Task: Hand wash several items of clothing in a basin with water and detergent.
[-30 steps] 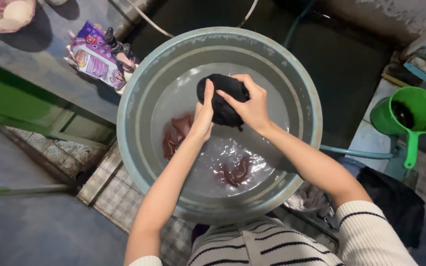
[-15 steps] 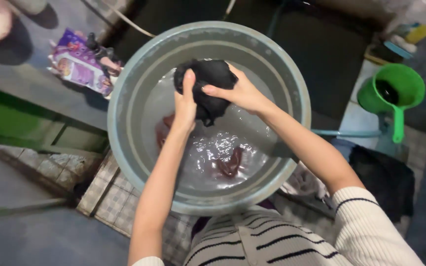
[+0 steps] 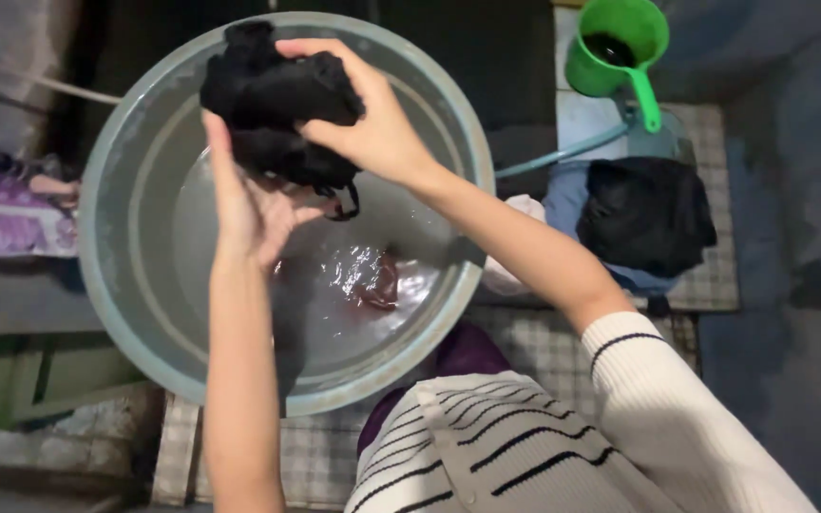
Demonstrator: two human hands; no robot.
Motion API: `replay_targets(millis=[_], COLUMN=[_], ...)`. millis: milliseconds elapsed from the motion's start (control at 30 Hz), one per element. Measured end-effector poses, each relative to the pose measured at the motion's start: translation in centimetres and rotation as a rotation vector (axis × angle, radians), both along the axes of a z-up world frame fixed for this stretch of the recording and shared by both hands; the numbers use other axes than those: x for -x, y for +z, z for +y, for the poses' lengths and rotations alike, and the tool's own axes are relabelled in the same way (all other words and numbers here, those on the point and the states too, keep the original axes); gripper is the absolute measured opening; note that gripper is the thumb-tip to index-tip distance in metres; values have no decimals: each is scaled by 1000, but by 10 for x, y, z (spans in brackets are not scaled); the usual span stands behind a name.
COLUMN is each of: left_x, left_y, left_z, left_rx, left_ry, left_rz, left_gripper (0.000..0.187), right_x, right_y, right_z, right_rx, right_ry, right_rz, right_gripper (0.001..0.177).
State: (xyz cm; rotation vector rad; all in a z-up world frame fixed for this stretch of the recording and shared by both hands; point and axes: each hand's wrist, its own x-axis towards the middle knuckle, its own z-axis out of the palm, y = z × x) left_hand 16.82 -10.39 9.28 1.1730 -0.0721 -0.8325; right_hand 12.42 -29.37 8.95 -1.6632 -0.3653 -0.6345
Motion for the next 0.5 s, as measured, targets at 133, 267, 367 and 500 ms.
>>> replay_targets(millis=[133, 267, 367, 500], left_x=[-2, -2, 17, 37], left_y=[-2, -10, 22, 32], left_z=[-17, -44, -77, -149], left_rx=[192, 260, 212, 215], left_ry=[93, 225, 204, 221], left_rz=[-225, -495, -647, -844], left_gripper=[82, 64, 55, 47], right_x=[16, 39, 63, 114], right_y=[-12, -6, -2, -13], right_z=[-16, -44, -78, -137], right_rx=[-143, -66, 189, 59], right_ry=[110, 50, -97, -162], right_rz=[54, 69, -76, 74], right_gripper=[73, 84, 84, 82])
